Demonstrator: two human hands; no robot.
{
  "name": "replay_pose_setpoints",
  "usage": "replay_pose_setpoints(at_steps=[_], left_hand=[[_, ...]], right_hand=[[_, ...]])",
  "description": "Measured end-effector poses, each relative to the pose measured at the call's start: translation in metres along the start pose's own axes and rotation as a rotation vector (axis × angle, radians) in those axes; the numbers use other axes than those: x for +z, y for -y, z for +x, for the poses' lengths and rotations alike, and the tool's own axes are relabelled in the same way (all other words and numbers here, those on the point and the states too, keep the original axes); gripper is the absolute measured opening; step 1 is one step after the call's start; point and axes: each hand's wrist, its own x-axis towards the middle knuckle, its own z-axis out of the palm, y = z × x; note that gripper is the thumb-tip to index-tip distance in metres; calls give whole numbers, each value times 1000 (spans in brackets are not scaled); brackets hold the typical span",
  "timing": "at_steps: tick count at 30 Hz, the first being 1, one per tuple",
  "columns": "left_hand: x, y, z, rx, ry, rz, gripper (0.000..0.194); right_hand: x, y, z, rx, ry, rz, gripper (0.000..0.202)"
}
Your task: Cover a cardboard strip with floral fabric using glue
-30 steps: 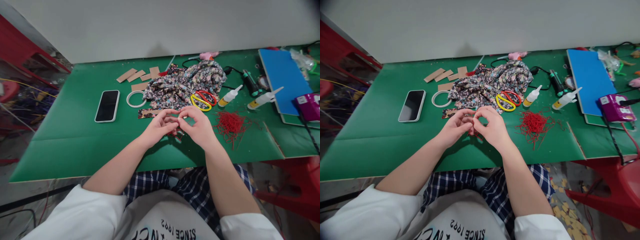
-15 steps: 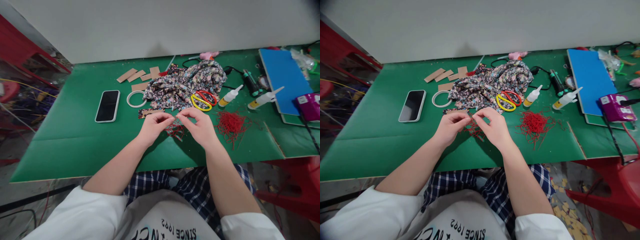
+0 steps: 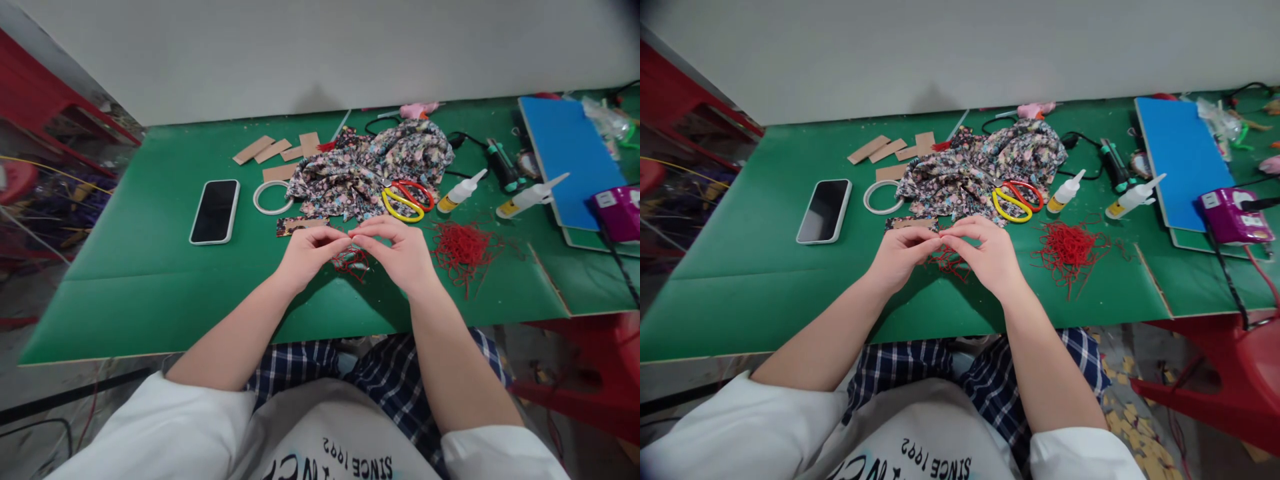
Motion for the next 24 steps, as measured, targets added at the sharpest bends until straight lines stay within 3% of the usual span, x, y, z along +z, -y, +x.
replay_pose_setpoints(at_steps=[24], left_hand=[[-3, 2, 1, -87, 119, -64, 24]], right_hand=[[-2, -3, 0, -26, 47, 100, 9]])
